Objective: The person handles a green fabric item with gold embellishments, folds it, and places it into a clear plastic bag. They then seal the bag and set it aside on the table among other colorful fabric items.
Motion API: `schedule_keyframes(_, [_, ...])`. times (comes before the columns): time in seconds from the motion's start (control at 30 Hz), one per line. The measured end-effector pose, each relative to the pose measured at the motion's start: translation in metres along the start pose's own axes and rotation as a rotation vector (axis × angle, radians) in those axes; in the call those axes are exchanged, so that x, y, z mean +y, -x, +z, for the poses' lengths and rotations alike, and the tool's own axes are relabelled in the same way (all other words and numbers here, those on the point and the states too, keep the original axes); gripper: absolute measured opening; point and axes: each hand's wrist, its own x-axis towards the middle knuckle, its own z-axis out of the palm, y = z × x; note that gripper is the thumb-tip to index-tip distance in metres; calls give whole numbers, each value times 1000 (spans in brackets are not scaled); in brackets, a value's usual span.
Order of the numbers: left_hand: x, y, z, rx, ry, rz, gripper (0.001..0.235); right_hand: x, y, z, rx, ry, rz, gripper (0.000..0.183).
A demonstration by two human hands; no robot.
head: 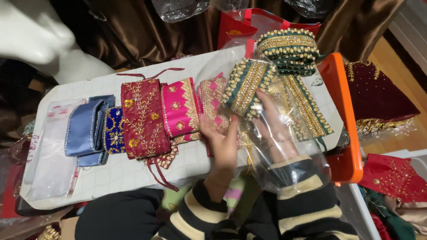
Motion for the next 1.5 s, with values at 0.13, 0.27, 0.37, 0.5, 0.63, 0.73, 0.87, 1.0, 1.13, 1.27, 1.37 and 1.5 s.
schedule_keyframes(0.13, [38,-2,23,-138,147,-332,88,-12,55,65,-445,312,-1036,59])
schedule_keyframes(0.27, [14,-1,23,-233,361,-443,74,-45,71,89,44,369,-340,80])
schedule_keyframes(0.37, [6,-3,14,-319,388,-539,65,-51,66,90,125,9,-47,82])
schedule_keyframes(0.5, [51,-27,15,-250,522,-520,72,-103,101,75,-228,1107,-308,69])
schedule_keyframes(0.63, [98,-29,38,-78,392,-469,90,-70,69,61,162,186,25,69])
schedule_keyframes(0.73, [89,-42,40,-264,364,-368,91,-67,62,47,-62,238,-133,56])
schedule_keyframes(0.87, [67,-61,31,-398,425,-560,97,-78,73,38,-124,501,-170,62])
schedule_keyframes(1.0, [49,-56,28,-426,399,-660,109,-80,72,36,-98,504,-212,63])
schedule_keyframes(1.13, [30,-65,17,-338,403,-647,104,-82,75,43,-78,454,-262,64])
schedule_keyframes(1.27, [-1,-67,5,-325,346,-664,100,-65,54,30,-79,432,-180,57])
schedule_keyframes(1.37, [-25,-69,-5,-385,328,-751,103,-72,61,48,-58,343,-208,39])
schedule_keyframes(1.5, [-11,-57,-6,-477,522,-859,102,-83,73,65,10,418,-300,26])
